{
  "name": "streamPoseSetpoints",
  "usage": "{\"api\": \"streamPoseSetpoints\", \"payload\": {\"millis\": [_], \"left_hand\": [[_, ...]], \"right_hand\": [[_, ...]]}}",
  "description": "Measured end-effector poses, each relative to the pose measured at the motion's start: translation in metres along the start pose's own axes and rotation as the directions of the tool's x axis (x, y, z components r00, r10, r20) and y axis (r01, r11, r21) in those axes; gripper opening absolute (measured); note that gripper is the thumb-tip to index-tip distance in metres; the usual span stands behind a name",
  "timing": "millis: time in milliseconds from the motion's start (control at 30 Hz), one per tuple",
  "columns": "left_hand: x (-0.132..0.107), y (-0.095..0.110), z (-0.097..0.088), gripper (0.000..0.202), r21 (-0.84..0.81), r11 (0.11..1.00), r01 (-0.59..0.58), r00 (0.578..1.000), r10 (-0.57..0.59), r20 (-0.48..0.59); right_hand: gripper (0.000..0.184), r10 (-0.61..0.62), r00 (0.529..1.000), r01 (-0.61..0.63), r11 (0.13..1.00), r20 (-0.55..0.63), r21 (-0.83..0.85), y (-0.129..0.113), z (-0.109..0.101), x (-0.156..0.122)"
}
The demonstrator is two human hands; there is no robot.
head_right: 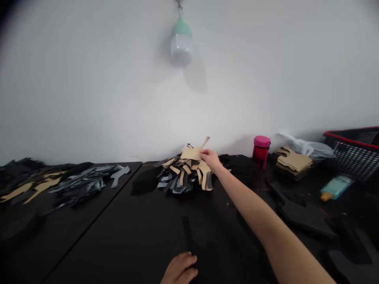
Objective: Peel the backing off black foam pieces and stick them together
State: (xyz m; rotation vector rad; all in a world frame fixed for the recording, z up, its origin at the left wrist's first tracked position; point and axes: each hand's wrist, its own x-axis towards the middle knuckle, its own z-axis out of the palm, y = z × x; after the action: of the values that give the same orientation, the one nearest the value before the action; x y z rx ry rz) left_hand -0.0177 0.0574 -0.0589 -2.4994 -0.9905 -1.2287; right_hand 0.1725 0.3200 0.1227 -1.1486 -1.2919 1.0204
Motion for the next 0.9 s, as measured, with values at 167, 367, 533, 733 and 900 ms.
{"api": "streamPoseSetpoints", "payload": {"millis": [167,367,533,733,900], "left_hand": [[0.019,0.016,-0.034,0.022,-0.027,0.998,0.059,0.977,-0.053,0.207],[0.021,0.030,-0.039,0.027,-0.059,0.980,0.192,0.925,-0.161,0.345],[0.022,0.030,-0.036,0.022,-0.097,0.981,0.165,0.949,-0.132,0.285],[0.023,0.032,-0.038,0.021,-0.138,0.967,0.215,0.937,-0.164,0.308],[0.019,0.031,-0.038,0.017,-0.151,0.959,0.240,0.932,-0.185,0.311]], "right_hand": [[0.031,0.024,0.995,-0.032,0.996,0.093,0.080,0.019,-0.043,-0.068],[0.034,0.148,0.979,-0.160,0.984,0.142,0.081,0.048,-0.066,-0.142],[0.035,0.219,0.967,-0.229,0.971,0.130,0.074,0.060,-0.072,-0.180],[0.033,0.272,0.954,-0.280,0.958,0.130,0.055,0.065,-0.076,-0.207],[0.033,0.272,0.956,-0.279,0.959,0.107,0.051,0.065,-0.079,-0.220]]}}
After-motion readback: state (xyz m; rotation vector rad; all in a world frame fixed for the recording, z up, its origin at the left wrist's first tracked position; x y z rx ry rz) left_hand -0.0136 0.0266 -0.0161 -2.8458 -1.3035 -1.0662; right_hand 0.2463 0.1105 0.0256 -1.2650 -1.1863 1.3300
